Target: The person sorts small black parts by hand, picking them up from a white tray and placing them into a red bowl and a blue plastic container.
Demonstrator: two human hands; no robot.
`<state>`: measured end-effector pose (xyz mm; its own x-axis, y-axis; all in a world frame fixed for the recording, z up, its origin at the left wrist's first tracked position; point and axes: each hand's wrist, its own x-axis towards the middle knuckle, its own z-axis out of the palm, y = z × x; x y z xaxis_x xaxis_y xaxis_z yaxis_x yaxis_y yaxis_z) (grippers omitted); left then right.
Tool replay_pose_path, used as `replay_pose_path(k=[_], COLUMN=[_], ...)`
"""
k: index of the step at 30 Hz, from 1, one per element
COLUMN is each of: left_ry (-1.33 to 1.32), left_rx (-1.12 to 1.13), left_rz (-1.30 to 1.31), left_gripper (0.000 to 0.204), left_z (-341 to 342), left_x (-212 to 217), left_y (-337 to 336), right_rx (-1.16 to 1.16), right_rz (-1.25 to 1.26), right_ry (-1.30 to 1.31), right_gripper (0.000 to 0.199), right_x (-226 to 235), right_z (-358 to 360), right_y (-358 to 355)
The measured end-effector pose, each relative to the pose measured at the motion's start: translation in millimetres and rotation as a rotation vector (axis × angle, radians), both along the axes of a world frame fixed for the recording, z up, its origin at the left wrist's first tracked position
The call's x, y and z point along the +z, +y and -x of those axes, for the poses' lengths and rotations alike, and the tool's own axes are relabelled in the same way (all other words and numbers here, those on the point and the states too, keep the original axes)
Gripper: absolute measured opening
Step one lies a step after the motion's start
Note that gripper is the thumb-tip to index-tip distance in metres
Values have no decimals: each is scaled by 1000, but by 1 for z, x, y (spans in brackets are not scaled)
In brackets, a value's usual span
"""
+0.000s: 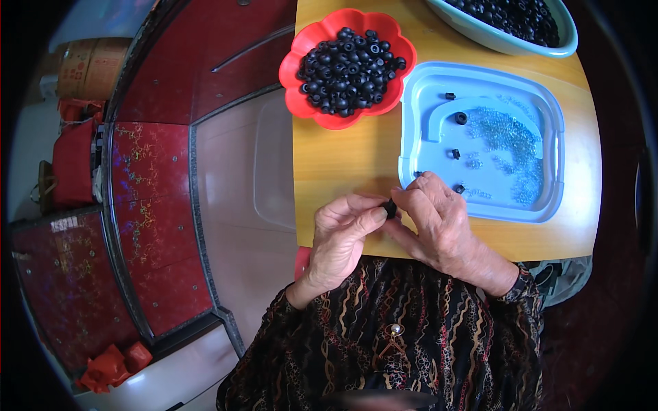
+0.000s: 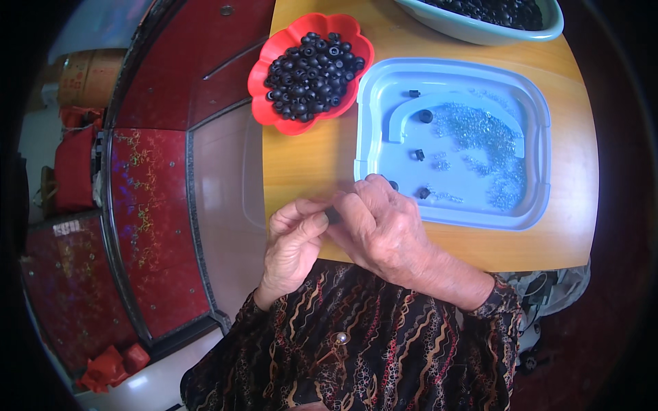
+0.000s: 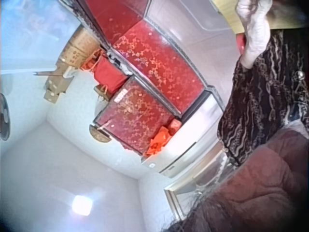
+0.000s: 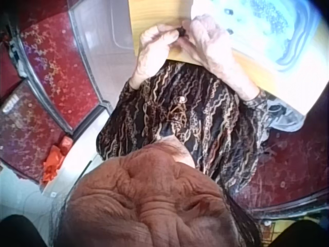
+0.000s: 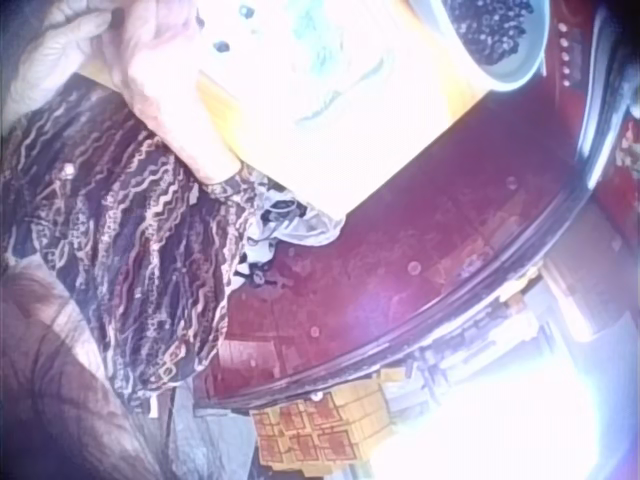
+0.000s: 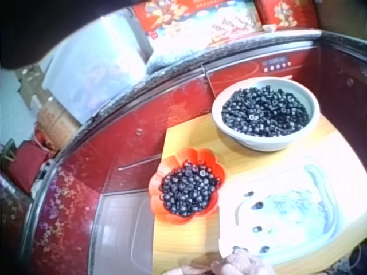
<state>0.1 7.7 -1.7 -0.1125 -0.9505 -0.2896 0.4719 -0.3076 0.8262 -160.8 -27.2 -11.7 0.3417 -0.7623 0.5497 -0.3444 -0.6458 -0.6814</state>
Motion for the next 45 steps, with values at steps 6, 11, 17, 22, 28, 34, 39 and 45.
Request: replay_pose_path(k=[6, 11, 17, 22, 28, 34, 39, 45], left_ry=[111, 71, 9, 42, 67, 7, -9, -34], left_rx=[20, -17, -21, 24, 25, -37, -28, -36], left_rz=[-68, -108, -77, -74, -70, -61, -72, -39], left_gripper=[13, 13, 13, 13, 14, 16, 14, 14], left_z=[2, -3, -5, -3, -3, -2, -3, -3], left_x=[2, 4, -2, -2, -4, -2, -6, -5], left_y=[0, -2, 0, 3, 2, 0, 1, 1], right_rx=[-46, -55, -8, -15, 50, 98, 85, 95], right_rz=[32, 22, 22, 20, 37, 61, 84, 123], right_ry=[59, -2, 18, 31, 40, 52, 41, 84], right_gripper=[34, 43, 41, 29, 38, 38, 32, 37], right_x=[-2, -6, -1, 0, -6, -8, -12, -12], right_z=[-4, -4, -3, -6, -3, 1, 1, 2], right_y=[5, 3, 0, 2, -1, -3, -1, 1])
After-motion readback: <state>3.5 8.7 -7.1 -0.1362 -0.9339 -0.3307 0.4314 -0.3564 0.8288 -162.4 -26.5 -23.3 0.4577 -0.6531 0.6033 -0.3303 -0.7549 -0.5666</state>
